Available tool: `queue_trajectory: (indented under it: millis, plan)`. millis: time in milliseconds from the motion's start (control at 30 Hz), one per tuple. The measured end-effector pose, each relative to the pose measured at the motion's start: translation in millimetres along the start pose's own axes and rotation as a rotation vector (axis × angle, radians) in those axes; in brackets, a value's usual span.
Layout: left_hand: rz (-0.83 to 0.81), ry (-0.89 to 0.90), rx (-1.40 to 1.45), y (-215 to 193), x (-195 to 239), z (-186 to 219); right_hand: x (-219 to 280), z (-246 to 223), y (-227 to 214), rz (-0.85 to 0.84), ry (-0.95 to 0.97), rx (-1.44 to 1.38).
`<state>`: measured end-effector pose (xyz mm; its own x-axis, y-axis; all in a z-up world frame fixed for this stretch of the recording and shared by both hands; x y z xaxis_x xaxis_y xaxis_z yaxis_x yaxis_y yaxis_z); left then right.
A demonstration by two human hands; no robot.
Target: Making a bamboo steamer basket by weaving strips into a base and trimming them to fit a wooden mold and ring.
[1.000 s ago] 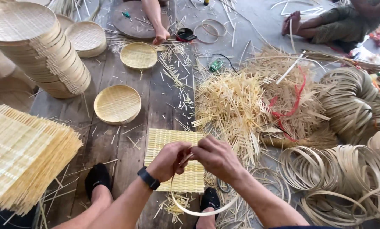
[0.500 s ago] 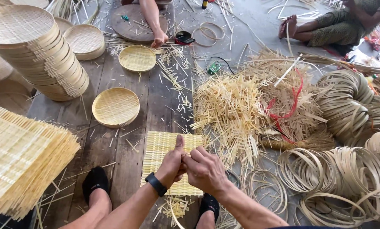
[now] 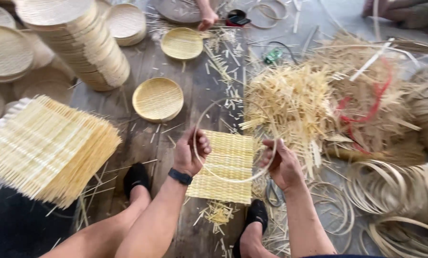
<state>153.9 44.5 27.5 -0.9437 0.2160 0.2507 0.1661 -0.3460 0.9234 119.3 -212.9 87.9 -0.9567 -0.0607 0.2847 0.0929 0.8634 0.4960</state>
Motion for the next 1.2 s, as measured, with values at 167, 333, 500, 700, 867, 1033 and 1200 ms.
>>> queue_trajectory:
  millis: [167,333,500,700,867,1033,1200]
  plan:
    - [0.041,-0.160,-0.260,-15.7,-9.6,1.7,-13.8,20.3,-28.5,0.042,-0.063,0.048]
    - [0.053,-0.185,-0.285,-37.6,-21.7,-7.6,-24.7,26.5,-32.0,0.066,-0.099,-0.079]
    - [0.227,-0.033,-0.104,-47.6,-6.8,-8.8,-19.2,25.6,-28.0,0.146,-0.083,0.270]
    - [0.460,0.202,-0.555,-124.9,-0.7,-28.1,-33.4,78.5,-74.7,0.400,0.031,0.589]
    - [0.577,0.445,-1.539,-207.2,-19.8,-23.4,-45.8,122.2,-107.5,0.483,0.045,0.974]
    - [0.480,0.238,-1.822,-198.7,-28.8,-21.4,-46.8,130.1,-112.1,0.500,-0.271,1.326]
    - [0.563,0.113,-1.718,-200.0,-16.8,-21.8,-47.5,129.2,-120.3,0.487,-0.199,1.235]
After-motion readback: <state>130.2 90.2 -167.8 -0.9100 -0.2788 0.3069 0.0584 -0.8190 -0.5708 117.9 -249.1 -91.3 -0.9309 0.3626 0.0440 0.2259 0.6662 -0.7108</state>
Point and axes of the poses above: each hand's wrist, its own x-axis away from the middle knuckle, its own y-axis out of the palm, z = x × y, the point moved 7 cm from there along -x, towards the middle knuckle, and after that the axes turned 2 degrees about -x, right-handed, at the moved point
